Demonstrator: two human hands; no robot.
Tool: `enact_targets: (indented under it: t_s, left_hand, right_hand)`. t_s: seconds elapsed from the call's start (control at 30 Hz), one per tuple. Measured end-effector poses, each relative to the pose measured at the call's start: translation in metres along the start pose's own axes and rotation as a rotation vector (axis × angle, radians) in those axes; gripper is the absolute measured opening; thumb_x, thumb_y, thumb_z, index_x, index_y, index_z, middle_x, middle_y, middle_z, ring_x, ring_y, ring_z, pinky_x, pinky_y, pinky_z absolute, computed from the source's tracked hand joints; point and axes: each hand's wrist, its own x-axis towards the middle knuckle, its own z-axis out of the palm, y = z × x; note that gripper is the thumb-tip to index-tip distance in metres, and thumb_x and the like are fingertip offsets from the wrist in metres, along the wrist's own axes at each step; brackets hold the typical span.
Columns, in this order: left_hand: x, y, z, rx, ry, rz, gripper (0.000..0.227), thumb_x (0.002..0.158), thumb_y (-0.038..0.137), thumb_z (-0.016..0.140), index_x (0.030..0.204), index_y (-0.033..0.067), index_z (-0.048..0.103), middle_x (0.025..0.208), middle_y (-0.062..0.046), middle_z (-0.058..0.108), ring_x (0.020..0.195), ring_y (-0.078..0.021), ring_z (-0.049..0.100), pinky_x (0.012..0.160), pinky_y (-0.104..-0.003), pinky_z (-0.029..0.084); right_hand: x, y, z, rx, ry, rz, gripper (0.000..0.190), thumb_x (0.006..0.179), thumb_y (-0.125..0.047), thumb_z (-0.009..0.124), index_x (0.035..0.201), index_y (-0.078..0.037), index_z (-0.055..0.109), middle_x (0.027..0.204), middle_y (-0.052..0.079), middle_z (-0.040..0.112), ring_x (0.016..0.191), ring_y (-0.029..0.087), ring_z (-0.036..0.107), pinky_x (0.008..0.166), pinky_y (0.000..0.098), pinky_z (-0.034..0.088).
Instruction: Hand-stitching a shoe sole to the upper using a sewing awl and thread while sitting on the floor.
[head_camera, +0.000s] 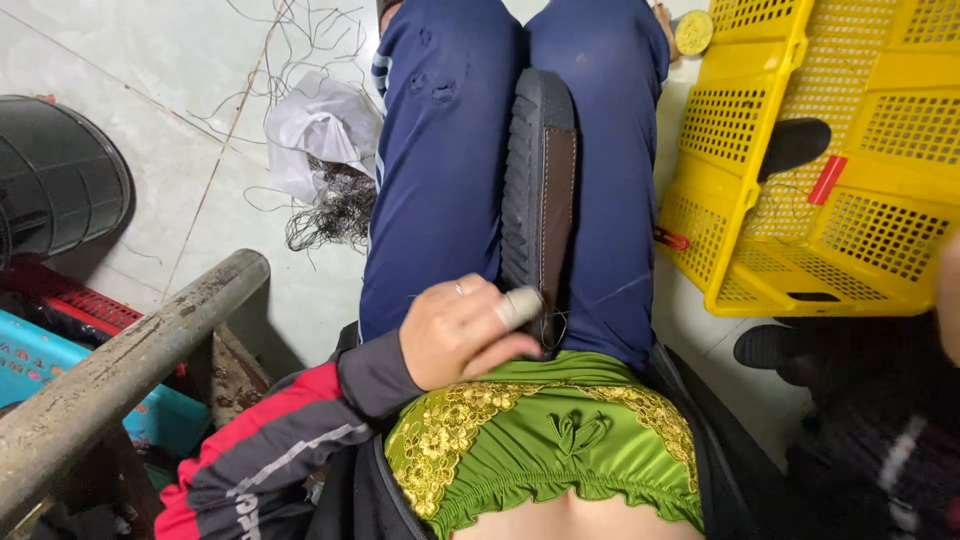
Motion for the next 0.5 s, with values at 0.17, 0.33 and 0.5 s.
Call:
enact_targets:
  t_s: [0.17,0.33,0.5]
  left_hand:
    - [-0.007,0.002,0.005,0.407,-0.162,-0.295,0.031,0.088,0.034,0.064,0.087,0.0037,0.057,0.082,-0.01,0.046,0.068,-0.0253,0.048,0.059,-0.034,0.042]
    - [0.001,-0.005,-0.004,-0.405,-0.103,-0.297,0.023,0.096,0.025,0.053,0.083,0.0116,0.067,0.09,-0.009,0.044,0.082,-0.036,0.051,0.073,-0.04,0.046]
    - [0.037,-0.018,-0.011,-0.96,-0.045,-0.461,0.031,0.099,0.022,0.047,0.079,0.0054,0.065,0.099,-0.017,0.06,0.092,-0.0297,0.059,0.087,-0.04,0.044]
  right_hand:
    - [-0.048,-0.126,0.051,-0.448,-0.747,-0.707,0.032,0.077,-0.004,0.051,0.108,0.002,0.058,0.129,0.017,0.06,0.113,0.031,0.057,0.096,0.0392,0.045]
    - [-0.08,-0.105,0.106,-0.097,-0.945,-0.538,0.046,0.084,-0.026,0.064,0.127,-0.011,0.058,0.1,0.008,0.072,0.084,0.024,0.072,0.078,0.0411,0.056]
    - [-0.086,-0.116,0.096,0.163,-0.976,-0.237,0.018,0.076,-0.007,0.066,0.093,-0.008,0.073,0.07,0.004,0.074,0.061,0.022,0.074,0.059,0.036,0.061]
